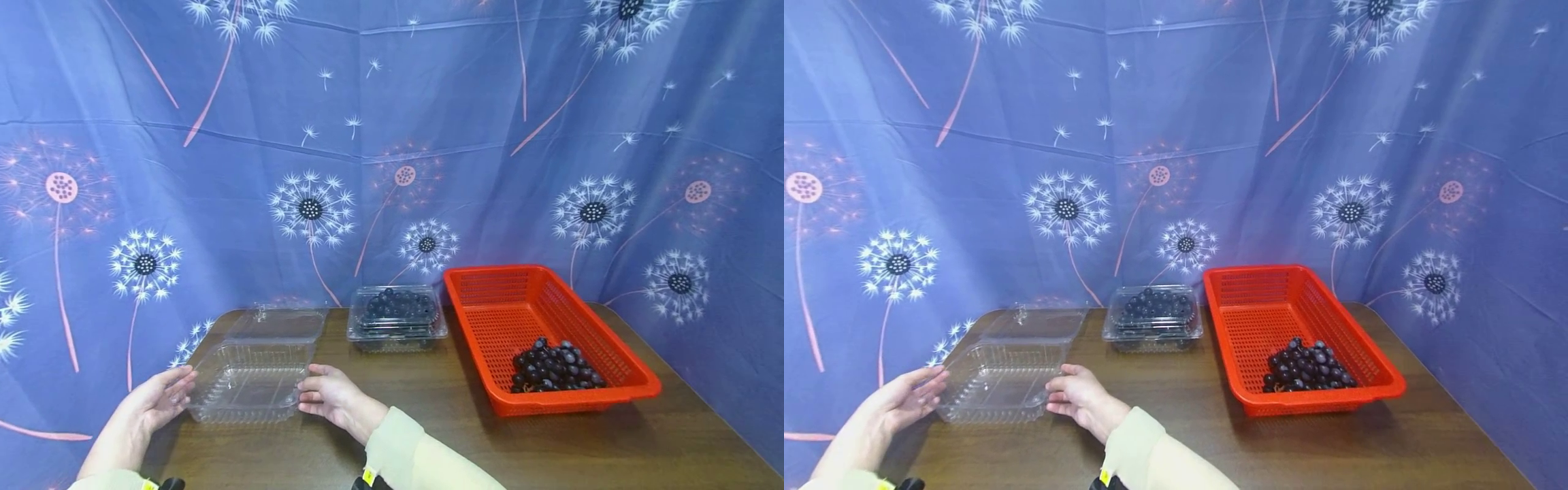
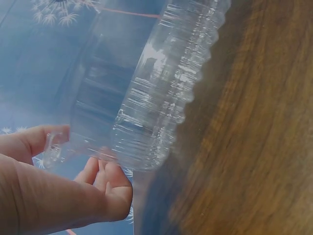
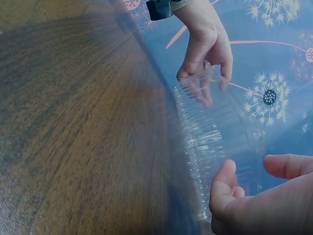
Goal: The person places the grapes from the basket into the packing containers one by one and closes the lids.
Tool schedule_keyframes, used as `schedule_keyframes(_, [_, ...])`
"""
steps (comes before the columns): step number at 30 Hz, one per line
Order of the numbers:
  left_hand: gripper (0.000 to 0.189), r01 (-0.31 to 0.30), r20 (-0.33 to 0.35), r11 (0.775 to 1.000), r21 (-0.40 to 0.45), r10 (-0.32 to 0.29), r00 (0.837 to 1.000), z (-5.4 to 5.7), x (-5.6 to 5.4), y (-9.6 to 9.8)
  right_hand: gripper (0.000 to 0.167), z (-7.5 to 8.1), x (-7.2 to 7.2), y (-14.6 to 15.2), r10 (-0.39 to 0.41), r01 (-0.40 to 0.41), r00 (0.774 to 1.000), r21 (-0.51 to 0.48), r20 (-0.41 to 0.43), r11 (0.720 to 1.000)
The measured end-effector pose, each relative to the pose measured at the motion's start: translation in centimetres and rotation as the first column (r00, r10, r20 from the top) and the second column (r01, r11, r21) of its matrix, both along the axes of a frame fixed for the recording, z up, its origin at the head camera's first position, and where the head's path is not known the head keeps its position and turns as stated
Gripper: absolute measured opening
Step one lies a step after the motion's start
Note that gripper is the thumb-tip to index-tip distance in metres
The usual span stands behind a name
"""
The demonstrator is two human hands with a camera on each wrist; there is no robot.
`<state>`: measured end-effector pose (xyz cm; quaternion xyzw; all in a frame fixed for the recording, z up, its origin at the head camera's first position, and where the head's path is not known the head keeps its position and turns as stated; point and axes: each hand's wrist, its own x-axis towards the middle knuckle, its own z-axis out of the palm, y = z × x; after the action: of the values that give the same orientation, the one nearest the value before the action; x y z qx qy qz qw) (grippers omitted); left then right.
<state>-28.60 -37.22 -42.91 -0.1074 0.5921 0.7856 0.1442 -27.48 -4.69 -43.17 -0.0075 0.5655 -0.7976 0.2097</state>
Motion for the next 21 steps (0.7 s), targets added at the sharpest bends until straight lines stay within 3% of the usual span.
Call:
schedule_keyframes(6, [0.038,0.049,-0.042,0.996,-0.079,-0.053,0.998,-0.44,0.07,0.31,0.060,-0.20,-0.04,0.00,-0.005,0.005,1.000,-0.005,-0.013,1.000])
schedule_keyframes(16, [0.039,0.107,-0.065,0.985,-0.132,-0.117,0.991,-0.87,0.34,0.51,0.061,-0.60,-0.22,0.55,0.013,-0.014,0.998,-0.017,-0.057,1.000])
schedule_keyframes(21, [0.039,0.140,-0.121,0.985,-0.103,-0.152,0.981,-1.07,0.38,0.43,0.061,-0.64,-0.40,0.76,0.017,-0.019,0.998,-0.025,-0.067,1.000])
